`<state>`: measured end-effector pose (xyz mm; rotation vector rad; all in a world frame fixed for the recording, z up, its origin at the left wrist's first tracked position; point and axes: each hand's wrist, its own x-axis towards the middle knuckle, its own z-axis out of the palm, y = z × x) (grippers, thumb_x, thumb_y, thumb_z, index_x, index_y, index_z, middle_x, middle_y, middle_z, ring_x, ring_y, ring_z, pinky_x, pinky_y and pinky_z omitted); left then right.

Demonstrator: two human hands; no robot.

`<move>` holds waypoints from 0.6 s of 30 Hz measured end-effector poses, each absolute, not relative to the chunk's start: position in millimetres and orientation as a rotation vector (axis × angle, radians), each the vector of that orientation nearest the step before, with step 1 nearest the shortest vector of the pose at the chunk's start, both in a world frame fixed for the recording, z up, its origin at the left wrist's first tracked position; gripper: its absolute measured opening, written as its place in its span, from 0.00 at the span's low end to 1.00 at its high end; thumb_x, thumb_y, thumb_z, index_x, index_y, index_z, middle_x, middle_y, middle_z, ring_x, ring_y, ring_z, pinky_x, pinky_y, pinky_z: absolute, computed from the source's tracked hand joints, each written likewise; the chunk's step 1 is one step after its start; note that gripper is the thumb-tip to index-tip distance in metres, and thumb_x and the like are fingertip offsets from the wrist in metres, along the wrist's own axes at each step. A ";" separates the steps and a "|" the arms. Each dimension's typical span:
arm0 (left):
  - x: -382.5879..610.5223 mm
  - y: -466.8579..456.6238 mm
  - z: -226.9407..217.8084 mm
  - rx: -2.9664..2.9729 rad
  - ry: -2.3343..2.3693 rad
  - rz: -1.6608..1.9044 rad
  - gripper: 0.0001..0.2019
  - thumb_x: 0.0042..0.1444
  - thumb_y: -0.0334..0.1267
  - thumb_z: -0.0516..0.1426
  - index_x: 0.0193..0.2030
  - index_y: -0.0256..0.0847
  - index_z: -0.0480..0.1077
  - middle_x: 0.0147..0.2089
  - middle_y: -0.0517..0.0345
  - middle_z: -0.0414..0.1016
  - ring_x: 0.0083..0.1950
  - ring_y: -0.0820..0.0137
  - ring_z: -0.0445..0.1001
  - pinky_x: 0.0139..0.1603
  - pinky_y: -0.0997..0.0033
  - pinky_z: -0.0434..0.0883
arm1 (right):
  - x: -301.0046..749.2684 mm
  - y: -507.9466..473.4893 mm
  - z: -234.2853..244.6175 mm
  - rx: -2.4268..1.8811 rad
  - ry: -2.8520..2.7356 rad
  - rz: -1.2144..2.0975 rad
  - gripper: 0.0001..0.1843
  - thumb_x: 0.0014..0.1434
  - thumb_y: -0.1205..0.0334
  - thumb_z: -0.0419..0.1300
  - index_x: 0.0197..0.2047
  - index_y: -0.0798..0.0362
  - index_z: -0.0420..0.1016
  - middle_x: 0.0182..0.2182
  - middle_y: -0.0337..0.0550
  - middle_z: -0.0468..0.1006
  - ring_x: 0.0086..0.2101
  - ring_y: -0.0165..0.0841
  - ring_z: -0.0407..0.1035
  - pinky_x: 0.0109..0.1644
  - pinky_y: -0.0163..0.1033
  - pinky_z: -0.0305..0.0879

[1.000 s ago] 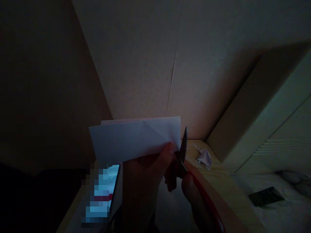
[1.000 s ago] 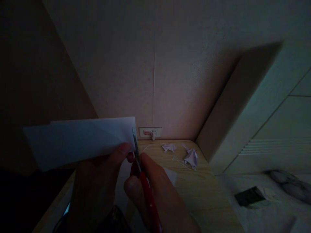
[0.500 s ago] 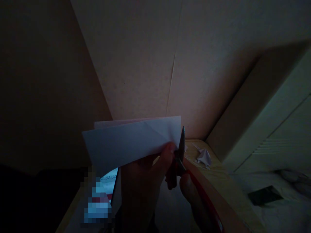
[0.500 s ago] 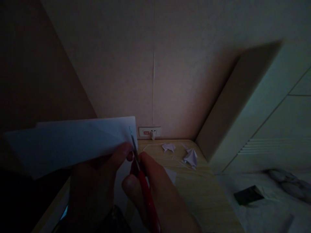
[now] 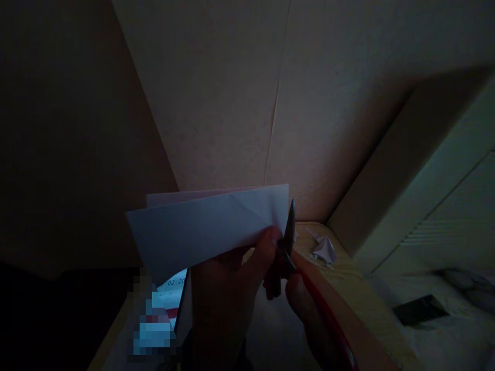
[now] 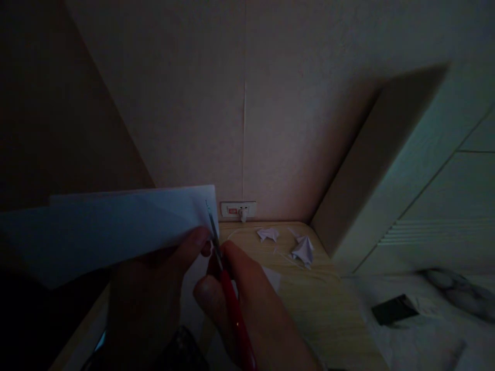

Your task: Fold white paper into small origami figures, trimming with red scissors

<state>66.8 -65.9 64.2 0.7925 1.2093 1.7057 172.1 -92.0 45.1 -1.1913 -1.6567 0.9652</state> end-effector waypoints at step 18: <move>61.9 -61.8 60.2 0.835 1.263 1.729 0.11 0.37 0.34 0.68 0.14 0.43 0.70 0.16 0.66 0.72 0.26 0.66 0.79 0.29 0.71 0.79 | 154.7 -79.3 33.0 -1.137 -1.525 0.956 0.33 0.54 0.25 0.49 0.25 0.50 0.63 0.18 0.34 0.63 0.19 0.28 0.56 0.22 0.36 0.52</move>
